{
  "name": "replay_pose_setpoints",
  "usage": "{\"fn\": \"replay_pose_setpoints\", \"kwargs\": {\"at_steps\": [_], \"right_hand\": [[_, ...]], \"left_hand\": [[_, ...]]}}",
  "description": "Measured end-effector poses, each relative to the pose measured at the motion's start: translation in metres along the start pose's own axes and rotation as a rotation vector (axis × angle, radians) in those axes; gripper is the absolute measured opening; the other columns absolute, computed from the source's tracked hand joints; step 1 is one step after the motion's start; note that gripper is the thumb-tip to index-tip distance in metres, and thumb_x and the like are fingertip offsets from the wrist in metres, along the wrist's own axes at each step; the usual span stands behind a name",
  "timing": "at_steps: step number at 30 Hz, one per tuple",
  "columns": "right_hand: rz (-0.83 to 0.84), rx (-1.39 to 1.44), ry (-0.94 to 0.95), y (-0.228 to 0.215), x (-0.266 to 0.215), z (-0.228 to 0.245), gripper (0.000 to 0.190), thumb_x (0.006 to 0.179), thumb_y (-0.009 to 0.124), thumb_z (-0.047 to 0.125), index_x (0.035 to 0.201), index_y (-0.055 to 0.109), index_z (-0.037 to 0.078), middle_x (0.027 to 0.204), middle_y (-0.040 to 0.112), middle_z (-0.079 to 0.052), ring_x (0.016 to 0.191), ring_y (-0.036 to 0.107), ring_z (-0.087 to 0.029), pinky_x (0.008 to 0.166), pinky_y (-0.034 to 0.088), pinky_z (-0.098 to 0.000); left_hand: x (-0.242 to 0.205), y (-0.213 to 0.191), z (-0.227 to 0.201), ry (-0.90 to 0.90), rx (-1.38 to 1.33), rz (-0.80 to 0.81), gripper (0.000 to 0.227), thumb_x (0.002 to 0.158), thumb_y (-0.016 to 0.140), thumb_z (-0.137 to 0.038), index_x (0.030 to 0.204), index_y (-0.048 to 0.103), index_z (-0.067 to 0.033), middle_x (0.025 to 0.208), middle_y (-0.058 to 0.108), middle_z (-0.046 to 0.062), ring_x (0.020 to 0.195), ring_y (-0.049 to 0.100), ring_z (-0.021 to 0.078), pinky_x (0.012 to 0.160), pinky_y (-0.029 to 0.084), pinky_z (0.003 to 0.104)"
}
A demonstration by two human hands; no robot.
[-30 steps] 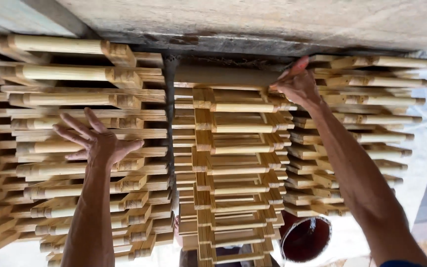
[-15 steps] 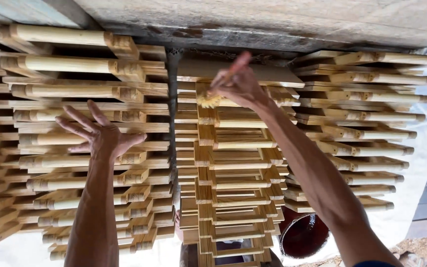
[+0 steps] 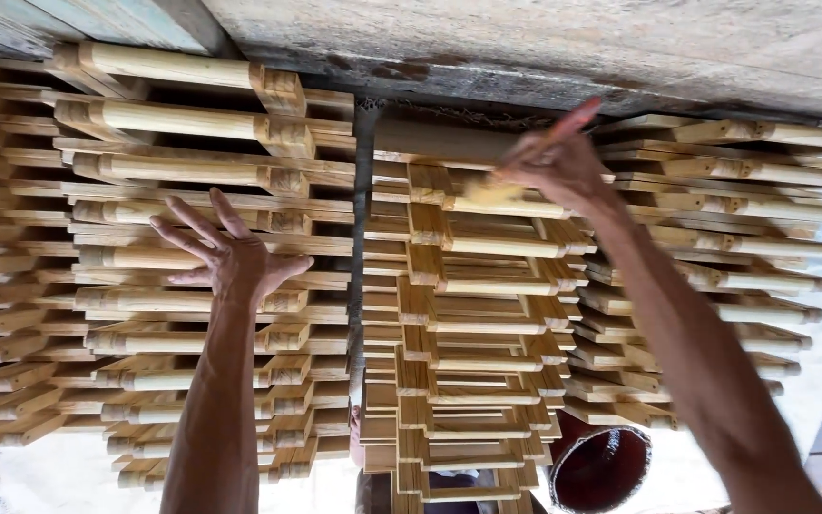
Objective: Applying stain to a series of small wooden ladder-like structures using a brush in a workshop environment.
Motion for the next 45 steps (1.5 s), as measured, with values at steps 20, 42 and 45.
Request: {"fn": "replay_pose_setpoints", "kwargs": {"at_steps": [20,42,45], "right_hand": [[-0.035,-0.378,-0.157,0.064,0.060,0.010,0.011,0.096,0.073,0.014,0.104,0.079,0.017,0.090,0.079,-0.008,0.075,0.075,-0.026,0.073,0.060,-0.0344],[-0.009,-0.189,-0.686,0.129,0.064,0.112,0.033,0.112,0.056,0.024,0.141,0.071,0.019,0.093,0.073,-0.011,0.070,0.071,-0.030,0.064,0.064,-0.0443],[0.007,-0.481,-0.837,0.100,0.025,0.098,0.029,0.109,0.060,0.010,0.136,0.072,0.008,0.110,0.078,-0.011,0.079,0.072,-0.031,0.076,0.063,-0.0431]], "left_hand": [[-0.006,-0.008,-0.008,-0.032,0.022,0.043,0.176,0.048,0.101,-0.058,0.171,-0.017,-0.0159,0.159,-0.039,0.032,0.141,-0.031,0.0672,0.088,0.011,0.102],[-0.007,-0.007,-0.008,0.019,0.006,-0.045,0.183,0.047,0.106,-0.055,0.167,-0.028,-0.0218,0.159,-0.040,0.034,0.145,-0.024,0.0691,0.088,0.012,0.102],[-0.007,-0.005,-0.010,0.063,0.002,-0.037,0.179,0.052,0.107,-0.051,0.168,-0.025,-0.0183,0.158,-0.038,0.036,0.144,-0.022,0.0719,0.087,0.016,0.103]]}}
Point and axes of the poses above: each hand's wrist, its own x-axis towards the middle knuckle, its own y-axis out of the palm, z = x × y, the point moved 10 cm from there along x, towards the middle knuckle
